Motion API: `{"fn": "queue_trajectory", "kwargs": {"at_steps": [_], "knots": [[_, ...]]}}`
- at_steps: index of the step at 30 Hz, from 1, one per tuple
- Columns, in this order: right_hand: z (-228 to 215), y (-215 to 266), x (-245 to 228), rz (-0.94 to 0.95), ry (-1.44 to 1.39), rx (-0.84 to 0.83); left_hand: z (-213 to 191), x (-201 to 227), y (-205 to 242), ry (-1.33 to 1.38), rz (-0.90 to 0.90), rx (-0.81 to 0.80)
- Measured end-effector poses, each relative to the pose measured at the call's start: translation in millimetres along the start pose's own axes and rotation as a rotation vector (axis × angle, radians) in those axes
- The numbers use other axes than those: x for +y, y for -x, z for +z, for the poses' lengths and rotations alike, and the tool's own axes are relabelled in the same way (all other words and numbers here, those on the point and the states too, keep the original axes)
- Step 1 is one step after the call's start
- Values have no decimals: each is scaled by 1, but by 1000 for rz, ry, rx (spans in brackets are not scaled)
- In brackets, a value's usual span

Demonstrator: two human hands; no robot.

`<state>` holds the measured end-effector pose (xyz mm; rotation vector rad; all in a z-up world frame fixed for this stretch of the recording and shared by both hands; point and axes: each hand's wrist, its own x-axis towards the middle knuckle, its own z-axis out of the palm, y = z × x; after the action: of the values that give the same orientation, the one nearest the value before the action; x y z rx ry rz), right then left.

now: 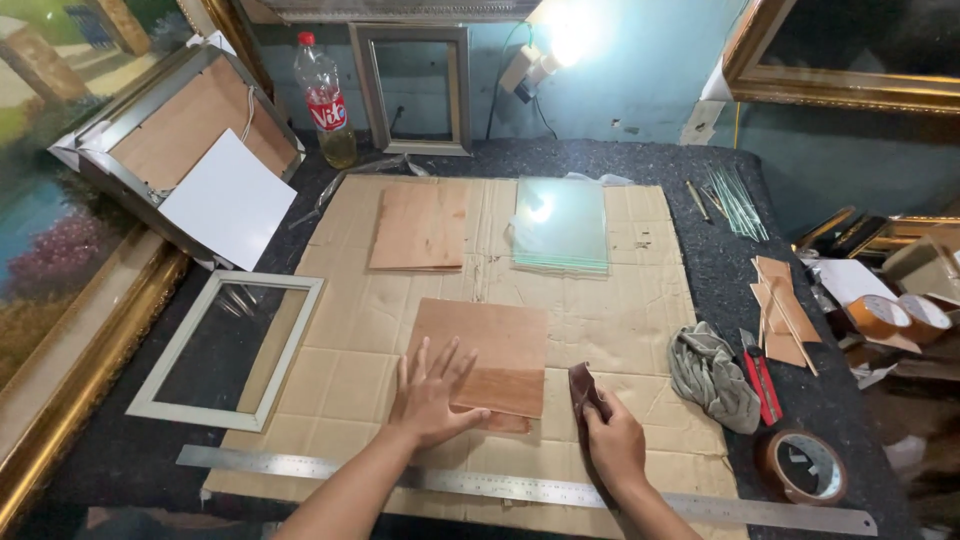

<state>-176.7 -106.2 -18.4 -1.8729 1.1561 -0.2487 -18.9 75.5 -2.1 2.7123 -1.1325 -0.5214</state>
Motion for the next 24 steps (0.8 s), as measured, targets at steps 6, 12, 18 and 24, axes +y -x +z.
{"fn": "queue_trajectory", "kwargs": {"at_steps": [6,12,18,24], "knots": [[-3,5,-2,-9,-36,2,10,10,1,99,-123,61],[-2,-2,0,-49,-146,-6,19,30,14,138,-325,106],[-1,-21,12,-357,-92,-15,22,21,21,108,-332,50],[18,-13,-20,-557,375,-126,3,28,-11,-13,-303,58]]}}
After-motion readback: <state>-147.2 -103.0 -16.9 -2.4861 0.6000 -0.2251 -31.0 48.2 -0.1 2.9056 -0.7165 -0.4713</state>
